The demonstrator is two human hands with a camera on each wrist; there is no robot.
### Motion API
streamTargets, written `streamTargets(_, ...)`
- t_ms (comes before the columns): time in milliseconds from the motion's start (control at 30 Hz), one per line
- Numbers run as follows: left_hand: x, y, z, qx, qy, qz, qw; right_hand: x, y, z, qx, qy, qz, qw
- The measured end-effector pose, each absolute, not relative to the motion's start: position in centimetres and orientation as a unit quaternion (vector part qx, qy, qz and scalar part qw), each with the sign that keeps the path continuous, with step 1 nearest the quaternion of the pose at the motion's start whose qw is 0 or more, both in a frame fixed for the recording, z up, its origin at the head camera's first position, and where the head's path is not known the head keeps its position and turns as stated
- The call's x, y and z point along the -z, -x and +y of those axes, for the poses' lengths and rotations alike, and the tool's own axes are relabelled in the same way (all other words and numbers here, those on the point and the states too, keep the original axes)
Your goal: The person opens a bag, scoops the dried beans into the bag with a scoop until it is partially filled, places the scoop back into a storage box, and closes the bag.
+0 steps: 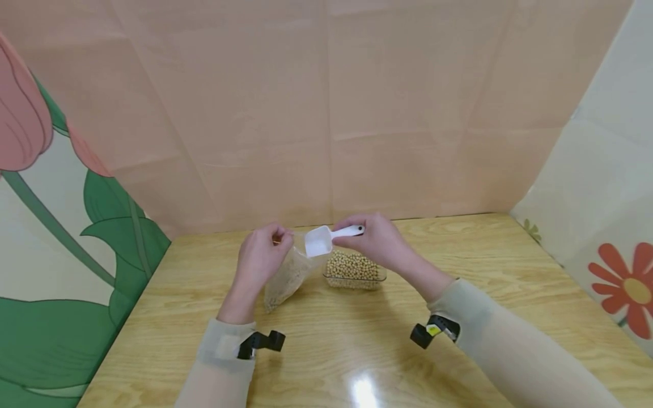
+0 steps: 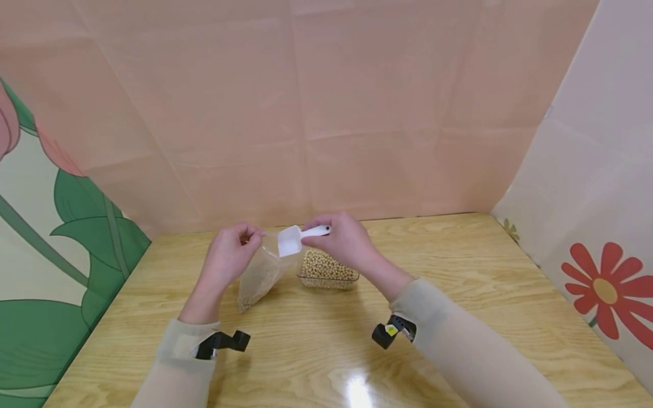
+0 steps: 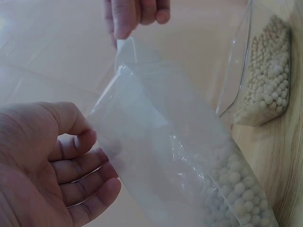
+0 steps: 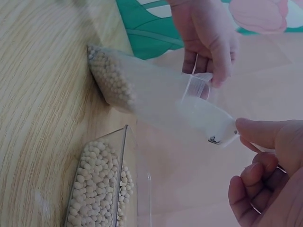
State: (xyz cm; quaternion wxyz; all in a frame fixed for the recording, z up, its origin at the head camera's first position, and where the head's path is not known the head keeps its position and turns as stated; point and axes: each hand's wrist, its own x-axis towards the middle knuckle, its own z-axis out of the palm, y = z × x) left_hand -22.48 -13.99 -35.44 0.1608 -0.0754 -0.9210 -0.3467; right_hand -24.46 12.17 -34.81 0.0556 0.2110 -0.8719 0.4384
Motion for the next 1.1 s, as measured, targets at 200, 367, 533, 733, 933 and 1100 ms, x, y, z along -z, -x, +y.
streamTargets(200,35.5,22.4,-14.0,0.351,0.069,-0.920,0.159,34.7,24.4,13.0,-0.469,-0.193,-0.861,0.031)
streamTargets(367,35.4,22.3,-13.9,0.353,0.064,-0.920,0.154,34.5,24.2,14.8,-0.510,-0.158,-0.846,0.004)
streamTargets(533,35.4,22.3,-14.0,0.351,0.069,-0.921,0.156,34.6,23.9,17.3,-0.547,-0.115,-0.829,-0.020)
streamTargets(733,35.4,22.3,-14.2,0.348,0.065,-0.923,0.154,35.2,23.6,19.5,-0.531,-0.091,-0.842,-0.030)
streamTargets(933,35.4,22.3,-14.3,0.349,0.062,-0.922,0.158,36.4,23.7,21.0,-0.499,-0.088,-0.862,-0.019)
streamTargets(1100,35.4,22.2,-14.4,0.349,0.064,-0.922,0.156,37.3,23.8,21.7,-0.461,-0.095,-0.882,-0.010)
